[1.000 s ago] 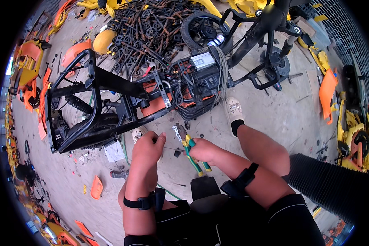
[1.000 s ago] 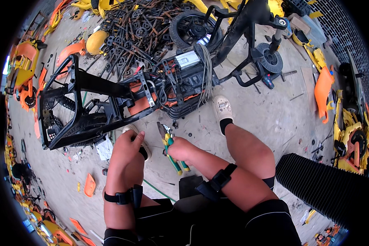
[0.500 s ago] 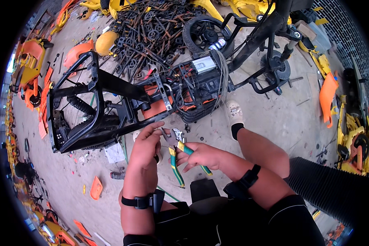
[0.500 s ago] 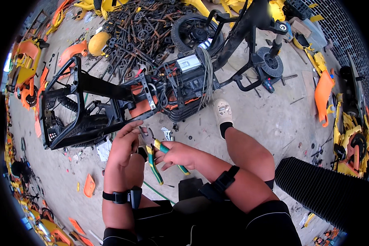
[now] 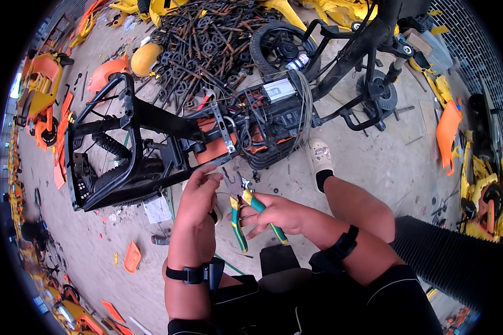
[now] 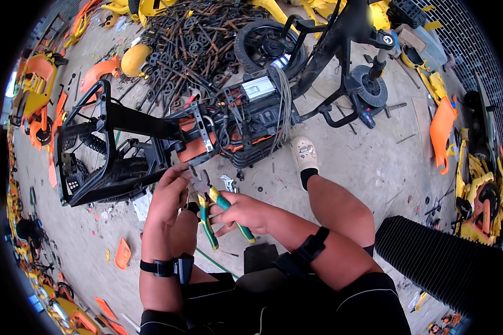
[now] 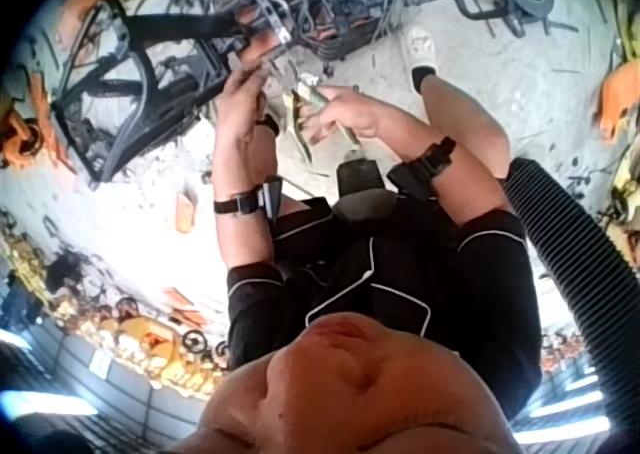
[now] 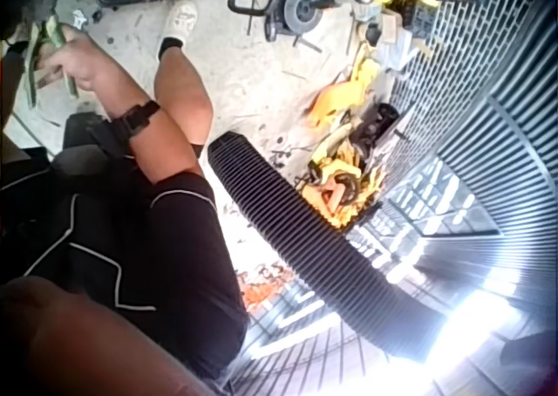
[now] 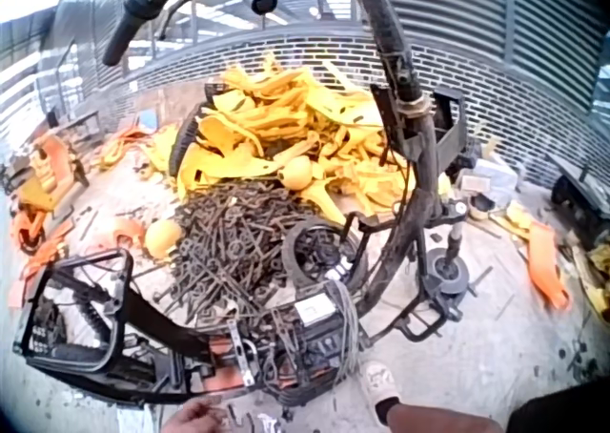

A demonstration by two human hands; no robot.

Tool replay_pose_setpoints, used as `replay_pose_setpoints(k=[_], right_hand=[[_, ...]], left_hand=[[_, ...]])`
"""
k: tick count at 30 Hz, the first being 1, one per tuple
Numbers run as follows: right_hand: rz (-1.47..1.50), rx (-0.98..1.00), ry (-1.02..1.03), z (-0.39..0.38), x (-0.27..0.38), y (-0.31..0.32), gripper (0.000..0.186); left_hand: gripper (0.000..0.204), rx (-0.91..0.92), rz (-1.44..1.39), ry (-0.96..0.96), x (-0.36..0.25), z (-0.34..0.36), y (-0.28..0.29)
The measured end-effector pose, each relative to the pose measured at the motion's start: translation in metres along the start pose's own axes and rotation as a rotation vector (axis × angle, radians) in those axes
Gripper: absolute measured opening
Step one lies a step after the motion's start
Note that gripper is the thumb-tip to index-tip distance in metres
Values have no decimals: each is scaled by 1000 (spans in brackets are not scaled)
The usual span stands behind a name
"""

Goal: The person works on the wiring and internal components of an electric scooter frame by hand and using pliers, removing small parts and adjusting connections amidst a large pile of scooter components.

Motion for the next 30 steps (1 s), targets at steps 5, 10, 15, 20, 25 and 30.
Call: replay_pose_setpoints(k=[5,10,15,20,25,30], right_hand=[[85,-113,31,0,1,10,70],[225,10,360,-35,51,-9,71],[258,73,399,-43,65,-8,78],[139,-80,295,-30,56,5,76],[182,-76,177,-9,25,16,74],[456,19,230,-16,14,0,78]], left_hand=[[67,51,-420,-44,-13,-2,-2],[87,274,-675,-111,-24,-8,2],[53,383,-708,-190,-34,-11,1],[44,422,-837,-269,-49,-21,-2],[48,400,-972,-345,-66,-44,-4],[48,583,-1005,-304,-71,-83,-18]])
Point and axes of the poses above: each hand's wrist, its own z-axis towards the middle knuckle, its own y-axis out of the back of the hand, x = y × z, the point moved 5 cm from there along z, towards the middle knuckle, and after that the axes turned 10 degrees about -x, right-handed, at the moved point
